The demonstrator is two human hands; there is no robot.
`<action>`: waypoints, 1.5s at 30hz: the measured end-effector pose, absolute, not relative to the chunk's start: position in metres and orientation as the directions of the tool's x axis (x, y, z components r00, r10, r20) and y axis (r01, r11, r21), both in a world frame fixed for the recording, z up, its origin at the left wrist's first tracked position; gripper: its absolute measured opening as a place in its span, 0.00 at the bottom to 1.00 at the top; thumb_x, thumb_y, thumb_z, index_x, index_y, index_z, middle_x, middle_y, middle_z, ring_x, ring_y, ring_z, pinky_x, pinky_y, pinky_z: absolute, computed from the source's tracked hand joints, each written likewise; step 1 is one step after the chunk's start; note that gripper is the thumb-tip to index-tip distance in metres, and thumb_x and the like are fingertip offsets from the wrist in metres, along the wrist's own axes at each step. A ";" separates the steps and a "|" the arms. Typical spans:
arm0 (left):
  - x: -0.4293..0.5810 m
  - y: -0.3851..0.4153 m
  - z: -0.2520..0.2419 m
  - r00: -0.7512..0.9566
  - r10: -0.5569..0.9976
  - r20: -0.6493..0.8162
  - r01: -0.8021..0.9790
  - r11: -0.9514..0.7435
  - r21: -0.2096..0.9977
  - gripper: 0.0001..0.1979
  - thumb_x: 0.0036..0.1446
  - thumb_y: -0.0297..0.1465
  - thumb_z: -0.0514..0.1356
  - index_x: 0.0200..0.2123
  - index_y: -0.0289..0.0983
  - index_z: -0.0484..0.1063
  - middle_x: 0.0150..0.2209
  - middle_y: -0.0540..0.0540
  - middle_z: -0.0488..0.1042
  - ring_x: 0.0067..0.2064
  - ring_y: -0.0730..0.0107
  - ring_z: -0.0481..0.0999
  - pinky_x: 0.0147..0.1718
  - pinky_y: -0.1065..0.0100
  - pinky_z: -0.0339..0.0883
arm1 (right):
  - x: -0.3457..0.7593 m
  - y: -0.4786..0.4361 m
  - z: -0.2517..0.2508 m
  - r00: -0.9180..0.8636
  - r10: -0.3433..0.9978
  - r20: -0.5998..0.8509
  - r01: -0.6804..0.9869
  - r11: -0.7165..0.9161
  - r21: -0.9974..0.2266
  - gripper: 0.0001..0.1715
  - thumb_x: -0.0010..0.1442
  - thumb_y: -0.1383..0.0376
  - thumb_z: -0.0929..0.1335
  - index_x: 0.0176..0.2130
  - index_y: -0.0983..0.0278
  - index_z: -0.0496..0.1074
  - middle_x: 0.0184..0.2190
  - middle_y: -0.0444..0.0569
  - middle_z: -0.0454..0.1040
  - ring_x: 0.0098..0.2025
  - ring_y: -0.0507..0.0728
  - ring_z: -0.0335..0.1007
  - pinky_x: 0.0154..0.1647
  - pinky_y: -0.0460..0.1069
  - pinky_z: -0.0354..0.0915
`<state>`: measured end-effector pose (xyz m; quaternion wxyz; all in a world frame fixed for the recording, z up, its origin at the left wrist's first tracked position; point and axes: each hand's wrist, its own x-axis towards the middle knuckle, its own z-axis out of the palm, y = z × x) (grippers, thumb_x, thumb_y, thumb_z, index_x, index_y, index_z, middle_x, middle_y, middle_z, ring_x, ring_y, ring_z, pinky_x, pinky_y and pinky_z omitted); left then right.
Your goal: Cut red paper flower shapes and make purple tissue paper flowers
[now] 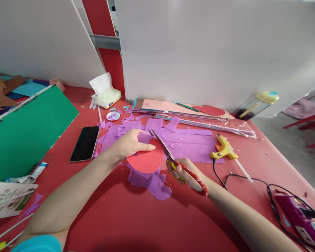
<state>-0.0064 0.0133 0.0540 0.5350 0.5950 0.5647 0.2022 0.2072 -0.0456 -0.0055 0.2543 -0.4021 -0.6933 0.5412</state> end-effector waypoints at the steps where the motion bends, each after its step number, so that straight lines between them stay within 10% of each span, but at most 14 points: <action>1: -0.007 0.014 0.054 0.289 0.886 -0.362 0.449 0.209 0.869 0.20 0.40 0.36 0.65 0.39 0.35 0.69 0.27 0.49 0.73 0.24 0.73 0.72 0.16 0.76 0.57 | 0.207 -0.045 -0.006 -0.540 0.836 -0.096 0.292 0.079 -0.953 0.33 0.53 0.37 0.53 0.23 0.63 0.56 0.17 0.40 0.53 0.17 0.48 0.49 0.18 0.45 0.48; 10: -0.009 0.016 0.054 0.336 0.880 -0.337 0.417 0.183 0.890 0.17 0.40 0.35 0.65 0.36 0.36 0.69 0.27 0.49 0.73 0.24 0.73 0.72 0.17 0.75 0.59 | 0.206 -0.044 -0.005 -0.382 0.888 -0.256 0.389 -0.097 -0.916 0.29 0.49 0.41 0.62 0.19 0.63 0.54 0.14 0.38 0.50 0.15 0.45 0.46 0.14 0.43 0.44; 16: -0.009 0.017 0.051 0.371 0.862 -0.345 0.427 0.172 0.888 0.14 0.42 0.36 0.64 0.34 0.36 0.69 0.27 0.49 0.74 0.24 0.72 0.73 0.18 0.75 0.61 | 0.204 -0.042 -0.015 -0.356 0.884 -0.302 0.058 -0.301 -0.952 0.28 0.52 0.42 0.60 0.22 0.61 0.51 0.15 0.35 0.50 0.12 0.45 0.44 0.09 0.43 0.47; 25: -0.001 0.012 0.043 0.637 0.751 -0.175 0.519 -0.251 0.817 0.09 0.45 0.34 0.61 0.31 0.37 0.73 0.30 0.49 0.76 0.32 0.68 0.74 0.27 0.73 0.64 | 0.204 -0.041 -0.024 -0.497 0.828 -0.259 -0.103 -0.352 -0.930 0.26 0.57 0.43 0.56 0.27 0.62 0.55 0.20 0.38 0.56 0.15 0.45 0.48 0.12 0.42 0.48; 40: 0.012 -0.002 0.036 0.670 0.737 -0.091 0.521 -0.379 0.764 0.10 0.46 0.32 0.60 0.35 0.38 0.73 0.28 0.50 0.74 0.29 0.69 0.72 0.27 0.72 0.60 | 0.197 -0.046 -0.026 -0.364 0.929 -0.068 -0.169 -0.137 -0.976 0.17 0.50 0.62 0.69 0.34 0.61 0.55 0.31 0.42 0.63 0.23 0.48 0.61 0.22 0.46 0.61; 45: 0.019 -0.005 0.028 0.688 0.721 -0.078 0.488 -0.381 0.785 0.12 0.47 0.31 0.60 0.37 0.39 0.70 0.37 0.49 0.75 0.37 0.66 0.73 0.37 0.68 0.62 | 0.198 -0.048 -0.025 -0.279 0.960 -0.013 0.073 0.008 -0.997 0.11 0.50 0.68 0.67 0.33 0.62 0.58 0.27 0.39 0.59 0.25 0.48 0.57 0.26 0.46 0.58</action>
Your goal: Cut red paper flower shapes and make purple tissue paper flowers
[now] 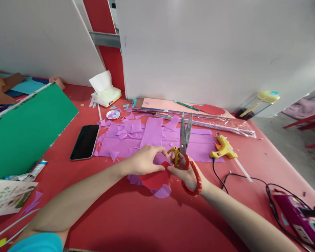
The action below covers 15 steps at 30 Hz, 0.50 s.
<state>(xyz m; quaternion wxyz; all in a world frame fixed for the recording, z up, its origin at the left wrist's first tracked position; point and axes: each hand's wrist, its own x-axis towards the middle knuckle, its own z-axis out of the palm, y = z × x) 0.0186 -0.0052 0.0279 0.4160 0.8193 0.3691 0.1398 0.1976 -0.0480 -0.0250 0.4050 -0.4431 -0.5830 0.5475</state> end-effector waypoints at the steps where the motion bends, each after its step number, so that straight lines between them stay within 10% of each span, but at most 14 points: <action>1: 0.020 -0.006 0.026 0.691 0.719 -0.072 0.481 -0.384 0.788 0.12 0.47 0.31 0.60 0.38 0.39 0.69 0.38 0.48 0.75 0.39 0.65 0.72 0.38 0.68 0.61 | 0.198 -0.048 -0.024 -0.274 0.962 -0.007 0.125 0.028 -0.992 0.11 0.50 0.69 0.67 0.33 0.62 0.59 0.26 0.39 0.59 0.25 0.48 0.56 0.26 0.46 0.58; 15: 0.005 0.019 0.014 0.505 0.849 -0.157 0.593 -0.209 0.777 0.16 0.40 0.38 0.63 0.33 0.35 0.70 0.27 0.50 0.69 0.31 0.68 0.69 0.27 0.71 0.59 | 0.209 -0.031 -0.027 0.030 0.997 0.069 0.100 0.066 -0.993 0.13 0.47 0.66 0.67 0.31 0.61 0.57 0.26 0.39 0.56 0.25 0.49 0.56 0.26 0.46 0.59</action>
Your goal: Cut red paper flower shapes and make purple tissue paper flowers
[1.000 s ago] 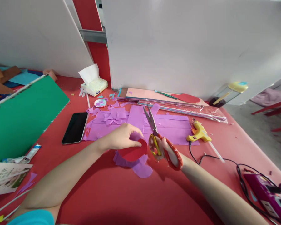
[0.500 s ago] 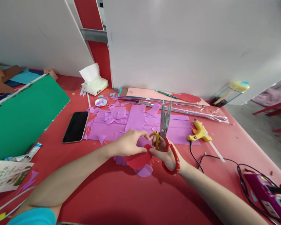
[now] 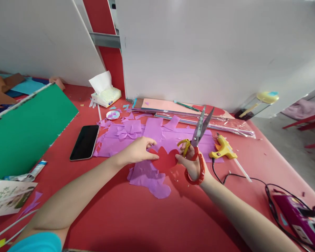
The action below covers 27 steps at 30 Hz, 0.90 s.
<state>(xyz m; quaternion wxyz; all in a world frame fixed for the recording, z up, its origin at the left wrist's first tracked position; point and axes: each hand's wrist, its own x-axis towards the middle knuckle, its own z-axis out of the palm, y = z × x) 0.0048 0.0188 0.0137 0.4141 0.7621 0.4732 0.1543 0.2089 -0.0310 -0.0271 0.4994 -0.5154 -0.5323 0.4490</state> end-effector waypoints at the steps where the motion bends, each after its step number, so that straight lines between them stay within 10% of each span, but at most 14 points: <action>1: 0.005 0.020 0.015 0.508 0.848 -0.150 0.597 -0.222 0.771 0.14 0.41 0.38 0.63 0.30 0.34 0.70 0.24 0.52 0.66 0.28 0.71 0.66 0.25 0.72 0.56 | 0.209 -0.031 -0.027 0.030 0.997 0.072 0.128 0.068 -0.990 0.12 0.47 0.66 0.66 0.31 0.61 0.57 0.25 0.39 0.57 0.25 0.49 0.57 0.27 0.46 0.59; 13: 0.005 0.019 0.014 0.563 0.823 -0.078 0.547 -0.300 0.781 0.06 0.42 0.33 0.61 0.26 0.36 0.73 0.21 0.53 0.66 0.26 0.72 0.65 0.25 0.72 0.55 | 0.206 -0.035 -0.017 -0.048 0.990 0.135 0.497 0.141 -0.856 0.11 0.47 0.65 0.66 0.28 0.62 0.56 0.22 0.39 0.56 0.23 0.50 0.52 0.26 0.48 0.57; 20: 0.014 0.014 -0.002 0.387 0.885 -0.258 0.300 0.144 0.943 0.20 0.40 0.34 0.65 0.40 0.35 0.71 0.33 0.46 0.75 0.33 0.66 0.74 0.30 0.69 0.65 | 0.209 -0.034 -0.028 0.033 0.982 0.188 0.475 0.150 -0.867 0.12 0.49 0.65 0.65 0.34 0.63 0.58 0.24 0.40 0.57 0.25 0.51 0.53 0.28 0.48 0.57; 27: 0.031 0.003 -0.005 0.404 0.850 -0.339 0.001 0.370 0.929 0.08 0.42 0.30 0.64 0.23 0.33 0.69 0.22 0.51 0.71 0.24 0.76 0.70 0.26 0.73 0.63 | 0.209 -0.033 -0.032 0.081 0.982 0.172 0.450 0.118 -0.885 0.12 0.48 0.65 0.66 0.29 0.62 0.56 0.22 0.38 0.53 0.24 0.50 0.50 0.26 0.47 0.55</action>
